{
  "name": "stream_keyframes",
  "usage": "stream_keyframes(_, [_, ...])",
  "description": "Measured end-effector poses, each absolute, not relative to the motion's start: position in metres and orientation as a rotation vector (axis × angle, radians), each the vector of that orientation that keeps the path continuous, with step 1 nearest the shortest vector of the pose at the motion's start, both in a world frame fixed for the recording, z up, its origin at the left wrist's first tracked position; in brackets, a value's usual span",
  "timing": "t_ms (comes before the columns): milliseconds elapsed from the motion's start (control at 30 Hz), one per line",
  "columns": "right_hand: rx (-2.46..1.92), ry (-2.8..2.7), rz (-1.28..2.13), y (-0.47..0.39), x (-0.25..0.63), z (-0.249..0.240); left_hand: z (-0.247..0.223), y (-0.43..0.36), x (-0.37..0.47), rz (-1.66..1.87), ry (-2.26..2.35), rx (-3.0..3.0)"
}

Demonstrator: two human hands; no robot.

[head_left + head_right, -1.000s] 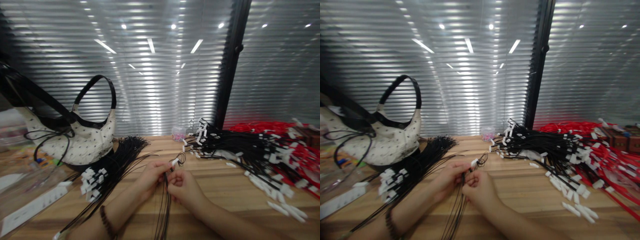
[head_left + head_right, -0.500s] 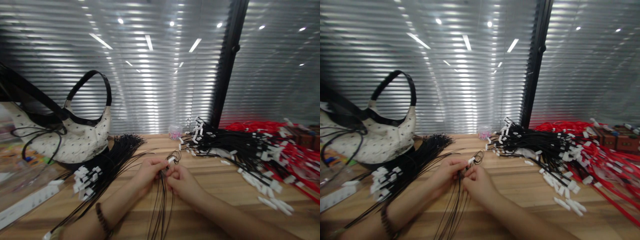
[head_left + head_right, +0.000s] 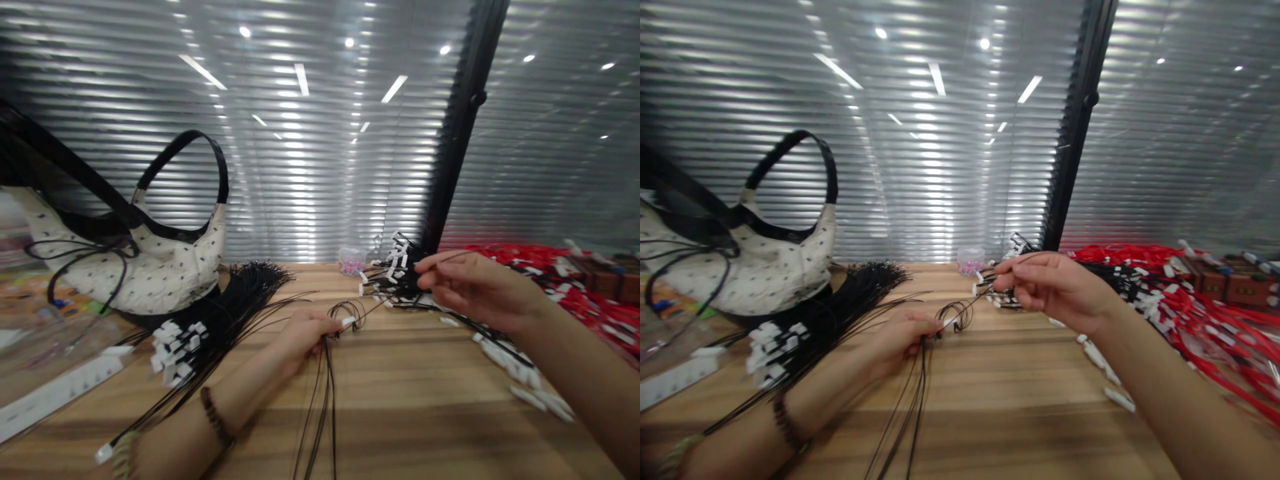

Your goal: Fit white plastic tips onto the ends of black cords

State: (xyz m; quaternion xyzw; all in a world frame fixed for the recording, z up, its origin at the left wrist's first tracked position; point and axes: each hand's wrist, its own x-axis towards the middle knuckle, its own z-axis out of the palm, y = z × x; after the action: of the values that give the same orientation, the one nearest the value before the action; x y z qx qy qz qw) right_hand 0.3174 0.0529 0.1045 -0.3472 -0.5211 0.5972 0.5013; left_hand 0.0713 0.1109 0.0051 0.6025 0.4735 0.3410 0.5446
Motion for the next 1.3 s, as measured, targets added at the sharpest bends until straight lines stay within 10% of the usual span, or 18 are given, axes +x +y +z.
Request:
stream_keyframes(233, [-0.736, -1.229, 1.210, 0.056, 0.309, 0.107, 0.001, 0.116, 0.071, 0.751, 1.119, 1.396])
stream_keyframes(600, [-1.220, -1.929, 0.641, 0.058, 0.225, -0.014, 0.009, 0.115, 0.072, 0.744, 1.088, 1.337])
stream_keyframes(1300, [-1.280, -1.888, 0.675, 0.063, 0.227, -0.017, 0.003, 0.116, 0.069, 0.742, 1.059, 1.366])
